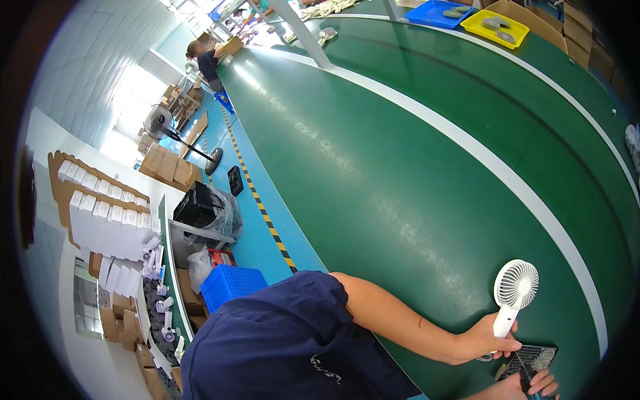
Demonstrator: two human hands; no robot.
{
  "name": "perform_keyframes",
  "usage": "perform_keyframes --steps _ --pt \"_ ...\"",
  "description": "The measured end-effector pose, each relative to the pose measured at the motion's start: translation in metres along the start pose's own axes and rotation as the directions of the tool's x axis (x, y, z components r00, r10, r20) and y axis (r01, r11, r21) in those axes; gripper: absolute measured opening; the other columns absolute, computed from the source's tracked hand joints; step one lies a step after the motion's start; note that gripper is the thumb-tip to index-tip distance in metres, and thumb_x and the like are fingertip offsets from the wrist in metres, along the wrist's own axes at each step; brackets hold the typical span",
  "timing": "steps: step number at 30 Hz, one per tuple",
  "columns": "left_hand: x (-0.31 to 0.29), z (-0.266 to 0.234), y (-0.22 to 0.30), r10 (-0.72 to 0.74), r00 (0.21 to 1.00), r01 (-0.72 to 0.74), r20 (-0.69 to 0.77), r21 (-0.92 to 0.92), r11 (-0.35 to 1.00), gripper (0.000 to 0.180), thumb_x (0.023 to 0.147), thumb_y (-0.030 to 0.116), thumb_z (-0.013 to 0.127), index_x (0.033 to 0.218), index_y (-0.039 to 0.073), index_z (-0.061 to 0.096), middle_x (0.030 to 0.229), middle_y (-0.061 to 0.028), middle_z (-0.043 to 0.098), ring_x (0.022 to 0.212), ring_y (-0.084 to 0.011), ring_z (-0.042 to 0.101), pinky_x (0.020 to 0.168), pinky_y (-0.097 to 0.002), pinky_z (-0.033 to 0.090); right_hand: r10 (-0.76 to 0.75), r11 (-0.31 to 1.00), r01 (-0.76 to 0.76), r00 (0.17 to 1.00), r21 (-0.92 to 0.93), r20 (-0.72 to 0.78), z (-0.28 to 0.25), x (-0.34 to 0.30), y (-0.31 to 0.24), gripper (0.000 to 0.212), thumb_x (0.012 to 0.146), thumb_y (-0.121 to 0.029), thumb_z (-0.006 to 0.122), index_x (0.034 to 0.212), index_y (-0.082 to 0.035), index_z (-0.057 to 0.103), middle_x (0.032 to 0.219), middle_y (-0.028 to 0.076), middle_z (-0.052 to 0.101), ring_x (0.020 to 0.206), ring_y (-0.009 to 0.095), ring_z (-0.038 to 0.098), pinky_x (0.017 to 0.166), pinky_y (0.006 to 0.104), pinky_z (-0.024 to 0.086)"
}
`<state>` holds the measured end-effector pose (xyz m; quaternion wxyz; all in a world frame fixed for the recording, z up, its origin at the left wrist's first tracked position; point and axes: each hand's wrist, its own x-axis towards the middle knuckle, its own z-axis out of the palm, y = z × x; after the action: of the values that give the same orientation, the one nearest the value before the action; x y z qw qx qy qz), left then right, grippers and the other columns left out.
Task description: Using an electric screwdriver to secure screws into the base of small portable fans.
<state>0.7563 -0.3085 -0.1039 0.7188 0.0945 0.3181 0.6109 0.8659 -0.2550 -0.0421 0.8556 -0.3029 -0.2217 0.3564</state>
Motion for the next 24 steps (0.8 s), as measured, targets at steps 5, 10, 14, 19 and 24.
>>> perform_keyframes --steps 5,10,14,19,24 --pt "0.002 -0.004 -0.001 0.016 1.0 -0.016 -0.021 0.032 0.999 0.033 0.08 0.009 0.07 0.098 0.006 0.042 0.076 -0.003 0.055 0.063 -0.0096 0.056 0.05 -0.0233 0.042 -0.014 1.0 0.014 1.0 -0.016 0.004 -0.001 -0.003 0.004 0.058 0.077 -0.078 0.042 0.091 -0.022 0.05 0.056 -0.003 0.039 0.037 0.01 0.033 0.035 0.0236 0.026" --pt "0.0 -0.008 0.007 -0.003 1.0 0.001 0.025 0.08 0.997 0.031 0.081 0.01 0.069 0.097 0.007 0.043 0.078 -0.0026 0.055 0.065 -0.0089 0.057 0.049 -0.0224 0.042 0.01 1.0 -0.01 1.0 -0.014 0.015 0.0 -0.006 0.007 0.06 0.078 -0.078 0.042 0.093 -0.021 0.048 0.058 -0.002 0.041 0.037 0.01 0.033 0.035 0.0234 0.026" --pt "0.005 -0.011 -0.001 0.045 0.997 -0.053 0.061 0.131 0.99 0.03 0.09 0.03 0.061 0.102 0.009 0.043 0.081 -0.0012 0.054 0.063 -0.008 0.055 0.047 -0.0212 0.041 0.02 0.999 -0.025 0.993 0.043 0.117 -0.006 -0.011 0.0 0.054 0.082 -0.071 0.044 0.093 -0.019 0.05 0.061 0.0 0.045 0.04 0.011 0.038 0.037 0.0242 0.03" --pt "0.022 -0.028 -0.01 0.047 0.953 -0.007 0.299 -0.133 0.991 0.021 0.091 0.03 0.058 0.099 0.014 0.046 0.075 0.0002 0.052 0.061 -0.0108 0.052 0.051 -0.0256 0.044 0.153 0.94 -0.267 0.886 0.213 0.438 -0.032 -0.004 -0.033 0.06 0.073 -0.067 0.049 0.095 -0.011 0.049 0.071 0.001 0.041 0.053 0.011 0.036 0.051 0.027 0.031" --pt "0.011 -0.035 0.029 -0.17 0.983 0.177 0.074 -0.101 0.979 0.036 0.098 0.042 0.039 0.099 0.007 0.047 0.073 -0.0046 0.047 0.06 -0.0145 0.047 0.052 -0.027 0.041 -0.02 0.939 -0.177 0.827 0.294 0.562 -0.005 -0.046 -0.007 0.073 0.081 -0.072 0.048 0.124 -0.013 0.04 0.077 0.007 0.048 0.046 0.018 0.043 0.043 0.0346 0.038"
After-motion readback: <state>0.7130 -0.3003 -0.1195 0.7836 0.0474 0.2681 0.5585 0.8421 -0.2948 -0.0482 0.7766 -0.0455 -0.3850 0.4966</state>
